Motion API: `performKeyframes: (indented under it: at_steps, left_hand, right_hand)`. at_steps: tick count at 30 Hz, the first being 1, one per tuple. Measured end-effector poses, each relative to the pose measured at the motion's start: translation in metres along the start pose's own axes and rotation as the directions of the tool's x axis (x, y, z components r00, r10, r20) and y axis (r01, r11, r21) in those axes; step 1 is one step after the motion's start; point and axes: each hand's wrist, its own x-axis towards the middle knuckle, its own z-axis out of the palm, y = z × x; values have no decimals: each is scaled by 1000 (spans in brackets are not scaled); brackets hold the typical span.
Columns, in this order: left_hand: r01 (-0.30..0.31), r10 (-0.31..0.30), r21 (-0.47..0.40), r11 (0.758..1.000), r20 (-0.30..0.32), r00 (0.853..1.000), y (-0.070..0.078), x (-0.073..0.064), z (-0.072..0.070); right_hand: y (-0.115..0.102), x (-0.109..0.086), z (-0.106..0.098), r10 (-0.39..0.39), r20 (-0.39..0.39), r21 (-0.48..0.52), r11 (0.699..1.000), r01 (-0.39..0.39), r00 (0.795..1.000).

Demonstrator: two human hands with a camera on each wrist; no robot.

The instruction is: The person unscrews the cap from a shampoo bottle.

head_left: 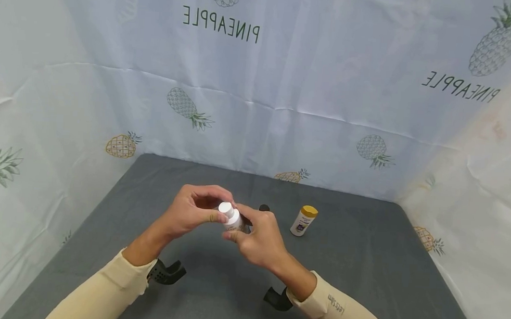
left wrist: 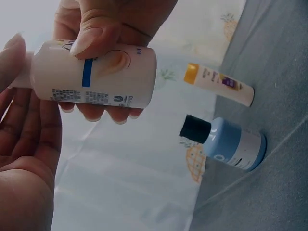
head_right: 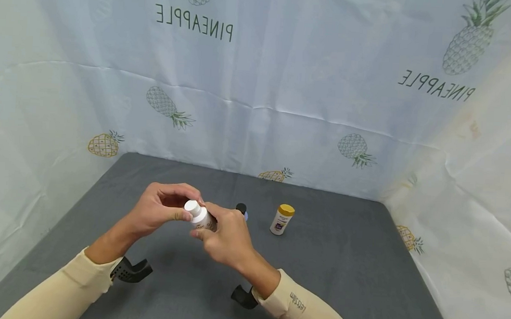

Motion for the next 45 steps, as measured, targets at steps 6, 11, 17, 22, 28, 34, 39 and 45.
performKeyframes:
  at_steps: [6, 11, 17, 22, 28, 34, 39, 45]
  left_hand:
    - [-21, 22, 12, 1000, -63, 998, -3, -3, 4]
    - [-41, 39, -22, 999, -67, 997, -4, -3, 7]
    - [-52, 51, -70, 996, -8, 999, 1, -1, 5]
    - [-64, 65, -71, 995, 8, 998, 1, 0, 3]
    - [-72, 71, -50, 996, -29, 997, -3, -2, 5]
    - [-78, 76, -74, 994, -30, 997, -5, -3, 7]
    - [-57, 59, -89, 994, 15, 998, -5, -3, 5]
    - [-49, 49, -56, 997, -6, 999, -7, -4, 5]
  right_hand:
    - [0, -1, 1, -18, -2, 15, 1000, 18, 1000]
    - [-1, -2, 1, -16, -4, 29, 999, 16, 1000]
    - [-1, -3, -2, -13, 2, 31, 999, 13, 1000]
    - [0, -4, -4, -8, 12, 27, 1000, 8, 1000]
    - [0, -4, -2, -7, 8, 11, 1000, 7, 1000]
    - [1, -5, -2, 7, 7, 4, 1000, -7, 1000]
    - [4, -5, -2, 10, 6, -14, 1000, -10, 1000]
    - [4, -5, -2, 0, 4, -36, 999, 0, 1000]
